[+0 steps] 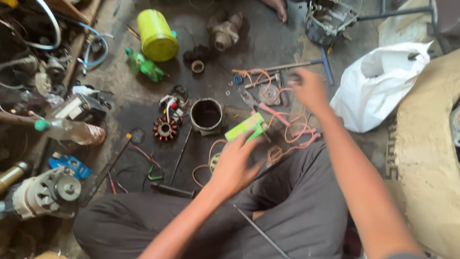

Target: The person sits on the workshop floor repairing a small motor stator. They strip and position copper wire leads, use a screwdriver on the green battery box, and press and fit wires into the circular stator assembly in their lap, working the connections by hand.

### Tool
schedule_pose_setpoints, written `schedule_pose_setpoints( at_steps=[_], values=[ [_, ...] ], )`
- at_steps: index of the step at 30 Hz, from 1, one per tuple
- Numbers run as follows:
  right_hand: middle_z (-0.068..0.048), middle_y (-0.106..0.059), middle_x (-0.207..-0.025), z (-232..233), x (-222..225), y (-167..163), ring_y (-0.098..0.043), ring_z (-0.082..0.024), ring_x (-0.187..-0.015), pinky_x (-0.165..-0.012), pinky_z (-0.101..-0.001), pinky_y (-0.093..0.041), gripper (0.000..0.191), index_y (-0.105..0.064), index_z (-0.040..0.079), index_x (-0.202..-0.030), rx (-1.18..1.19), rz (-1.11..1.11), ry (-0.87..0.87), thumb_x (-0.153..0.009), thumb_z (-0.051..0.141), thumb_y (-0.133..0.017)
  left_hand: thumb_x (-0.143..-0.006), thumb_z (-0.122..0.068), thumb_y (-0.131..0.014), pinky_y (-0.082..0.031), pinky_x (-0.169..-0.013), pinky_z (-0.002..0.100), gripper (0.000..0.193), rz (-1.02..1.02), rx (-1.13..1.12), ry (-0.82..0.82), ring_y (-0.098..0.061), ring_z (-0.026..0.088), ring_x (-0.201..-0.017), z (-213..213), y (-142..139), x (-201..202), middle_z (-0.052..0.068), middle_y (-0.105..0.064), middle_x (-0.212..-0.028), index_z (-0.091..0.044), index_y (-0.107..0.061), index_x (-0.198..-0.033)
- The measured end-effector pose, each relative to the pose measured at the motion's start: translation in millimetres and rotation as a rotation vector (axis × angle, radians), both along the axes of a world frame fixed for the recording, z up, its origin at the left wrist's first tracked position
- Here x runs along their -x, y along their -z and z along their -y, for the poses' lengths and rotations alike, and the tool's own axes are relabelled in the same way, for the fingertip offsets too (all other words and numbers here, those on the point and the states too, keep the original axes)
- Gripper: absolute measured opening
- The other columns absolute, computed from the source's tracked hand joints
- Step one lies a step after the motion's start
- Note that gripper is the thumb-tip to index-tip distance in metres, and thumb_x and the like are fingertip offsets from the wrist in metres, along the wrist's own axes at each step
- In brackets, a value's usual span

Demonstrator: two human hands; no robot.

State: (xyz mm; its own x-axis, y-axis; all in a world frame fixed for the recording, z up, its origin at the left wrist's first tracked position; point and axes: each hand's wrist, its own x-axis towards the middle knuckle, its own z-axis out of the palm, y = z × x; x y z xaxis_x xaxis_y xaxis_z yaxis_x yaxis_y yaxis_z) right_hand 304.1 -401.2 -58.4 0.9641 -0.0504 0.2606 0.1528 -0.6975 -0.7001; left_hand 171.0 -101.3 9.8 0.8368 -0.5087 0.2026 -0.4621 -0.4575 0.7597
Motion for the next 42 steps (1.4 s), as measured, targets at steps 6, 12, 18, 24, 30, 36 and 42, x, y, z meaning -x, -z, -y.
schedule_pose_setpoints(
  at_steps=[6, 12, 18, 24, 30, 36, 42],
  values=[
    [-0.017, -0.072, -0.087, -22, -87, 23, -0.068, -0.027, -0.076, -0.071, -0.04, -0.053, 0.033, -0.076, 0.002, -0.108, 0.034, -0.046, -0.122, -0.079, 0.017, -0.085, -0.081, -0.014, -0.079, -0.052, -0.098, 0.037, 0.037, -0.171, 0.11, -0.179, -0.066, 0.035, -0.121, -59, -35, 12, 0.014, -0.068, -0.129, -0.006, -0.069, -0.115],
    [-0.008, -0.075, -0.087, 11, -69, -6, -0.069, -0.019, -0.08, -0.074, -0.0329, -0.053, 0.006, -0.079, 0.007, -0.09, -0.261, 0.341, 0.248, -0.086, 0.011, -0.083, -0.081, -0.011, -0.076, -0.052, -0.098, 0.036, 0.028, -0.238, 0.185, -0.284, -0.072, 0.028, -0.117, -112, -37, 25, 0.013, -0.073, -0.123, -0.004, -0.073, -0.108],
    [-0.012, -0.073, -0.087, 61, -10, -83, -0.065, -0.035, -0.088, -0.078, -0.0474, -0.05, 0.011, -0.081, 0.013, -0.1, 0.651, 0.303, 0.206, -0.089, 0.016, -0.079, -0.083, -0.012, -0.075, -0.054, -0.095, 0.035, 0.027, -0.173, 0.204, -0.262, -0.073, 0.028, -0.111, -116, -54, 26, 0.014, -0.073, -0.118, -0.003, -0.071, -0.109],
    [-0.015, -0.071, -0.1, 57, 63, -120, -0.064, -0.036, -0.099, -0.089, -0.0448, -0.051, 0.017, -0.076, 0.005, -0.103, 0.781, 0.22, -0.19, -0.09, 0.006, -0.066, -0.087, -0.01, -0.073, -0.054, -0.094, 0.035, 0.026, -0.11, 0.222, -0.223, -0.071, 0.03, -0.109, -121, -59, 45, 0.014, -0.072, -0.116, -0.002, -0.069, -0.111],
    [-0.021, -0.068, -0.105, 44, 198, -124, -0.063, -0.025, -0.093, -0.086, -0.0345, -0.05, 0.019, -0.067, -0.01, -0.115, 0.195, 0.253, 0.186, -0.111, 0.008, -0.064, -0.087, -0.013, -0.074, -0.056, -0.093, 0.034, 0.024, -0.237, 0.255, -0.279, -0.075, 0.027, -0.105, -121, -30, 67, 0.012, -0.075, -0.11, -0.004, -0.072, -0.109],
    [-0.014, -0.069, -0.085, -4, 315, -82, -0.065, -0.019, -0.079, -0.075, -0.0306, -0.051, 0.032, -0.076, -0.012, -0.112, 0.219, 0.223, 0.396, -0.116, 0.017, -0.063, -0.092, -0.03, -0.07, -0.053, -0.088, 0.045, 0.037, -0.313, 0.17, -0.096, -0.069, 0.036, -0.101, -41, 65, 75, 0.017, -0.073, -0.111, -0.003, -0.069, -0.117],
    [-0.019, -0.071, -0.107, 11, 378, -70, -0.068, -0.02, -0.099, -0.09, -0.0313, -0.055, 0.028, -0.071, -0.015, -0.121, -0.004, 0.343, 0.544, -0.111, 0.009, -0.062, -0.086, -0.023, -0.068, -0.051, -0.083, 0.056, 0.038, -0.376, -0.059, -0.216, -0.065, 0.047, -0.098, 62, 137, 48, 0.031, -0.067, -0.105, 0.005, -0.062, -0.112]
  ],
)
